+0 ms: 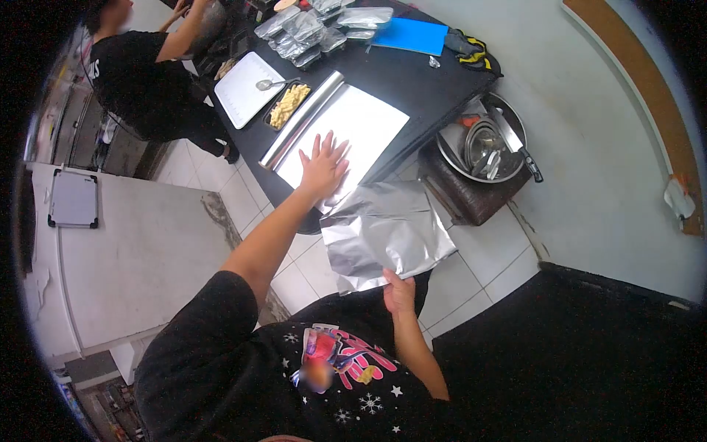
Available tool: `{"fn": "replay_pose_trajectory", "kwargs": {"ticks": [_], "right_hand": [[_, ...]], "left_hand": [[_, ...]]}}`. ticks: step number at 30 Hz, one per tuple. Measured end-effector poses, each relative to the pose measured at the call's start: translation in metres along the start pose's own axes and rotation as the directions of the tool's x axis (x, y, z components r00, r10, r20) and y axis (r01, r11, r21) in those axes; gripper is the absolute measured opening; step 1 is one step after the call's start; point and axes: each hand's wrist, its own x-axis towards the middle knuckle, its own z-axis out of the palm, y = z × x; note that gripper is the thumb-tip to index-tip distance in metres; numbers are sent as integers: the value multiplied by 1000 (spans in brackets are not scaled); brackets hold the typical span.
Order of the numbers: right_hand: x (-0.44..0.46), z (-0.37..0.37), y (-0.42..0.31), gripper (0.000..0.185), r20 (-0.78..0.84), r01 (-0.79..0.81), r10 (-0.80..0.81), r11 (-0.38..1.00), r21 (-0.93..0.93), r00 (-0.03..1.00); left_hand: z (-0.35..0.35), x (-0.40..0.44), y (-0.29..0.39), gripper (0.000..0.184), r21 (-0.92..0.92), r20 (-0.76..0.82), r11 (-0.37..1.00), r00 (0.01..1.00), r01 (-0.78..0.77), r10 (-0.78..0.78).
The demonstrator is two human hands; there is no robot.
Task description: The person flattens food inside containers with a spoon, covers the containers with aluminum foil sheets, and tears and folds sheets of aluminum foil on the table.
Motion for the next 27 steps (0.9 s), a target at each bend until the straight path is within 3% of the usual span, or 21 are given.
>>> {"fn": "replay_pose_trajectory", "kwargs": {"ticks": [3, 10, 13, 26, 27], "right_hand": [[-2, -3, 4, 54, -19, 46, -46, 999, 3, 999], [-3, 7, 13, 49, 2, -5, 5, 993, 114, 1000], [-3, -5, 18, 55, -37, -5, 8, 997, 74, 999], [-24, -39, 18, 49, -118, 88, -83, 995, 38, 990], [-27, -50, 17, 47, -127, 39, -36, 999, 20, 991]], "left_hand": [[-9, -16, 8, 50, 43, 93, 999, 996, -15, 11], [-4, -19, 9, 51, 3, 76, 1000, 997, 24, -24], [-4, -19, 9, 51, 5, 74, 1000, 997, 25, -25], [4, -18, 5, 51, -6, 29, 1000, 1000, 10, -10], [4, -18, 5, 51, -5, 30, 1000, 1000, 11, -11]]}}
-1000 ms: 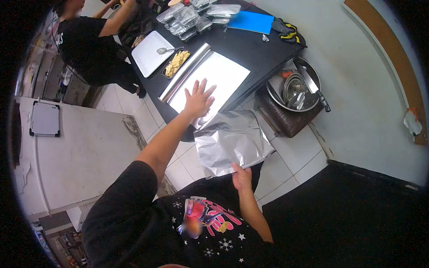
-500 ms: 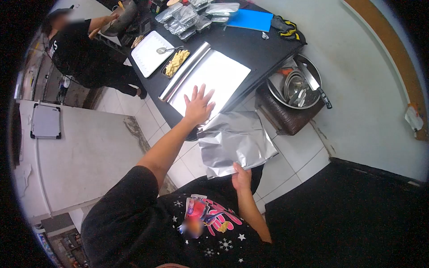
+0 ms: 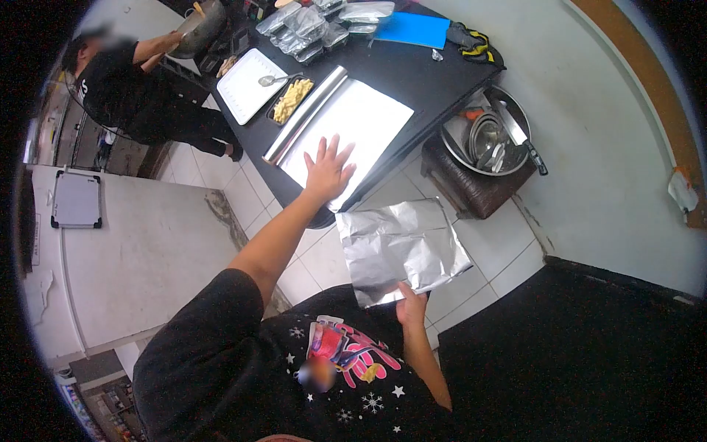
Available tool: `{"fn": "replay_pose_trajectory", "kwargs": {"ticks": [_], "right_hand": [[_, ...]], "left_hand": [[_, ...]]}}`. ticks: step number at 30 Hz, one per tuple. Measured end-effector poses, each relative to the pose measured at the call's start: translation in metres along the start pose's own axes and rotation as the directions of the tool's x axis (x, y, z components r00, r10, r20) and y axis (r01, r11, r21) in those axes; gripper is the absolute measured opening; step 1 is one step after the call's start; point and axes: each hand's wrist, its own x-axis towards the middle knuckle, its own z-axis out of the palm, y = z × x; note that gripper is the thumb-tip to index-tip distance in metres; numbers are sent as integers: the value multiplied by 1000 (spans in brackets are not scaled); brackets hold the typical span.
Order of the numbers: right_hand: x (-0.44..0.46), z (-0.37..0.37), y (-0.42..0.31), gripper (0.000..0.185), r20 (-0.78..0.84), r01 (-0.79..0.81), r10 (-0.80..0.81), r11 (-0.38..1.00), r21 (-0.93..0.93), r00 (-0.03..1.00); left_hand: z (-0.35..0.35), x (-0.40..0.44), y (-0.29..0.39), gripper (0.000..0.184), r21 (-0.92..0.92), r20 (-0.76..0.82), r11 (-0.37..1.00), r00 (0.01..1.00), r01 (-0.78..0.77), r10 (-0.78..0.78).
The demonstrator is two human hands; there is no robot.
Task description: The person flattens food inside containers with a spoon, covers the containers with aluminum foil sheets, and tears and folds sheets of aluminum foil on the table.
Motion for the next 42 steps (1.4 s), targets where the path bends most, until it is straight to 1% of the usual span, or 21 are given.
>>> {"fn": "replay_pose_trajectory", "kwargs": {"ticks": [6, 9, 10, 11, 13, 15, 16, 19, 23, 24, 27, 30, 31, 33, 34, 35, 36, 37, 38, 41, 42], "right_hand": [[-14, -58, -26, 41, -128, 89, -102, 990, -106, 986], [-19, -73, -67, 37, -225, 74, -124, 974, -216, 967], [-23, -70, -84, 37, -236, 114, -177, 960, -256, 956], [-30, -63, -102, 37, -245, 154, -231, 943, -296, 941], [-39, -57, -139, 52, -209, 194, -287, 906, -377, 935], [-46, -38, -170, 44, -218, 255, -372, 868, -425, 902], [-50, -25, -185, 47, -168, 302, -405, 849, -434, 899], [-56, 7, -221, 47, -99, 355, -457, 794, -494, 884], [-46, 38, -256, 48, -31, 469, -573, 699, -541, 819], [-47, 52, -264, 45, -7, 480, -592, 661, -577, 806], [-38, 87, -287, 40, 13, 486, -595, 643, -592, 803], [-16, 124, -304, 35, 110, 563, -618, 609, -558, 778], [-6, 137, -311, 35, 140, 590, -627, 600, -541, 766], [22, 146, -331, 39, 274, 576, -534, 554, -601, 800], [32, 159, -340, 38, 307, 553, -482, 535, -639, 821], [45, 175, -350, 37, 342, 535, -426, 512, -672, 837], [53, 198, -354, 27, 322, 537, -473, 442, -719, 820], [64, 217, -365, 23, 347, 523, -418, 447, -726, 840], [76, 235, -376, 20, 369, 506, -359, 453, -734, 857], [114, 279, -405, 13, 462, 527, -254, 411, -744, 850], [128, 292, -413, 12, 496, 544, -225, 388, -744, 839]], "left_hand": [[-3, 0, 0, 49, -82, -29, 996, 999, 21, -24], [-1, 4, -33, 49, -99, -285, 995, 957, 20, -48], [-18, 6, -37, 49, -84, -439, 993, 892, 83, -112], [-26, 13, -54, 49, -93, -488, 986, 857, 138, -166], [-45, 23, -76, 42, -37, -552, 970, 804, 242, -221], [-54, 31, -98, 38, -23, -402, 948, 865, 319, -300], [-57, 35, -107, 36, -11, -321, 936, 885, 352, -337], [-58, 33, -113, 37, 32, -245, 931, 906, 362, -344], [-55, 29, -106, 44, -166, -251, 916, 883, 365, -397], [-55, 27, -101, 43, -202, -313, 916, 863, 347, -396], [-55, 16, -88, 37, -107, -331, 971, 913, 215, -238], [-52, 2, -72, 29, -41, -383, 996, 920, 75, -85], [-51, 3, -68, 29, -93, -376, 993, 921, 74, -104], [-51, 5, -64, 27, -197, -357, 978, 924, 70, -139], [-54, 11, -62, 36, -233, -354, 962, 909, 141, -219], [-59, 20, -61, 41, -248, -274, 947, 923, 203, -269], [-63, 26, -60, 46, -258, -188, 928, 928, 269, -321], [-67, 31, -60, 52, -263, -102, 904, 922, 336, -373], [-58, 35, -64, 68, -289, 24, 858, 899, 424, -437], [-70, 42, -43, 80, -221, 229, 796, 823, 564, -520], [-64, 39, -35, 84, -179, 106, 836, 855, 519, -508]]}}
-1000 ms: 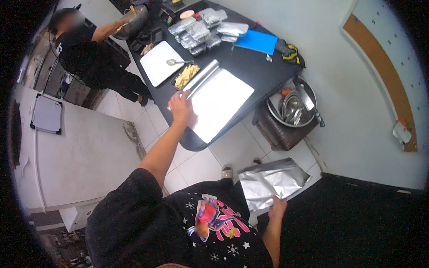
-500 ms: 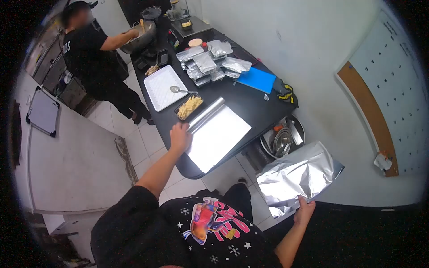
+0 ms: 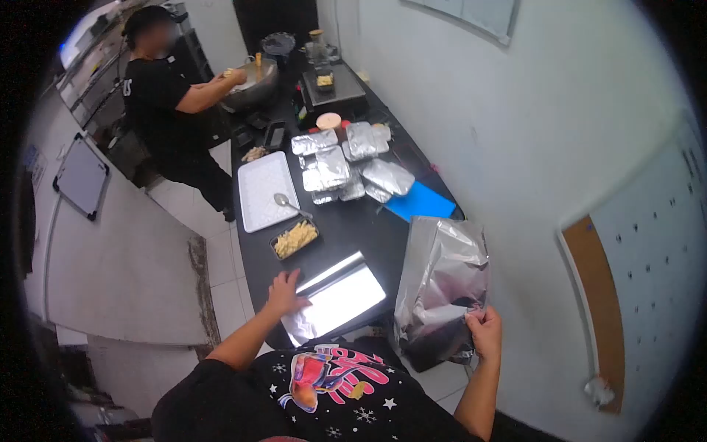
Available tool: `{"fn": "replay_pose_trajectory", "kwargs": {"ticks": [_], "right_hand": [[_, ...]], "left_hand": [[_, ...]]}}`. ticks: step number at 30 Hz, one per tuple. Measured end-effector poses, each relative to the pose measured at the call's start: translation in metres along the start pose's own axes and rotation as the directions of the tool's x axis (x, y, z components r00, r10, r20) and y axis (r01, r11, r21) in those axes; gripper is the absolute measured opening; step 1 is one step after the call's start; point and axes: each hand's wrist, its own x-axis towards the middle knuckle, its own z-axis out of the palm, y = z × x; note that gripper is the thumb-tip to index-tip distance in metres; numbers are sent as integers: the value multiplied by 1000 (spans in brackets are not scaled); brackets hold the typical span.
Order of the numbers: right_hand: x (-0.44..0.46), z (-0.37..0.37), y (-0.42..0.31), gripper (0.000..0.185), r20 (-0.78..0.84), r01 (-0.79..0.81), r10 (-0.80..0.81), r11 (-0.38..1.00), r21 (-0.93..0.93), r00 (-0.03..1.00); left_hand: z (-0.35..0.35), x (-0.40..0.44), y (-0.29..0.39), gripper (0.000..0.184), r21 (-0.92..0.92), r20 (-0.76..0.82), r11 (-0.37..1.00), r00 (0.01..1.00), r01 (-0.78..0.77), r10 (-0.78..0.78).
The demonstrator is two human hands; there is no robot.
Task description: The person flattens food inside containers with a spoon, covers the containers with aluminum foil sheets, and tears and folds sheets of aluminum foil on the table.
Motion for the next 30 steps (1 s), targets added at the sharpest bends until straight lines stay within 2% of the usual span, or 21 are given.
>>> {"fn": "replay_pose_trajectory", "kwargs": {"ticks": [1, 3, 5, 6, 9, 10, 12, 13, 14, 15, 17, 18, 21, 24, 25, 26, 29, 30], "right_hand": [[21, -3, 2, 11, 23, 28, -27, 1000, -3, 999], [58, -8, 5, 11, 62, 68, -68, 998, -8, 996], [84, -8, -4, 10, 104, 9, -7, 1000, -25, 995], [93, -6, -10, 10, 122, -21, 26, 999, -38, 992], [126, 1, -13, 11, 220, 22, -32, 999, 48, 975], [135, 2, -14, 10, 210, -2, 0, 1000, 9, 978], [152, 2, -16, 9, 202, -30, 43, 997, -69, 978], [163, -3, -4, 10, 221, 16, 4, 996, -86, 975], [174, -11, 14, 10, 237, 63, -38, 993, -100, 971], [186, -13, 23, 11, 249, 108, -77, 988, -113, 966], [183, -9, 3, 12, 251, 33, -11, 996, -83, 968], [183, -6, -6, 13, 250, -7, 24, 998, -68, 968], [200, -12, 11, 13, 289, 101, -77, 993, -67, 954], [189, -13, -6, 12, 254, 51, -32, 996, -70, 967], [193, -17, 0, 11, 201, 66, -39, 990, -129, 979], [190, -28, 8, 13, 132, 55, -28, 978, -202, 991], [171, -52, -13, 13, 148, 44, -29, 994, -100, 989], [161, -64, -14, 13, 116, 19, -1, 988, -150, 993]], "left_hand": [[7, -6, 5, 89, 61, -111, 997, 992, -46, 52], [13, -8, 13, 87, 141, -151, 989, 986, -46, 68], [19, -18, 25, 84, 259, -182, 965, 980, -37, 86], [14, -27, 34, 79, 244, -98, 968, 992, -52, 78], [22, -51, 49, 80, 214, -6, 974, 997, -79, 82], [17, -59, 58, 73, 263, -27, 960, 994, -98, 108], [23, -63, 56, 65, 162, 1, 979, 992, -121, 122], [23, -64, 53, 62, 111, 5, 985, 991, -135, 135], [14, -60, 52, 52, 70, -82, 984, 983, -162, 167], [8, -54, 52, 52, 39, -15, 995, 996, -91, 91], [-2, -41, 48, 53, -16, 129, 999, 991, 48, -46], [-6, -34, 45, 61, -62, 186, 996, 981, 68, -56], [-12, -24, 47, 68, -63, 310, 998, 951, 29, -8], [2, -19, 41, 64, 40, 366, 999, 930, 5, -19], [5, -18, 42, 61, 64, 413, 998, 910, -13, -15], [16, -20, 34, 53, 57, 348, 994, 935, -96, 70], [7, -23, 53, 49, 8, 301, 998, 952, -63, 57], [1, -19, 61, 47, -6, 322, 1000, 947, -17, 18]]}}
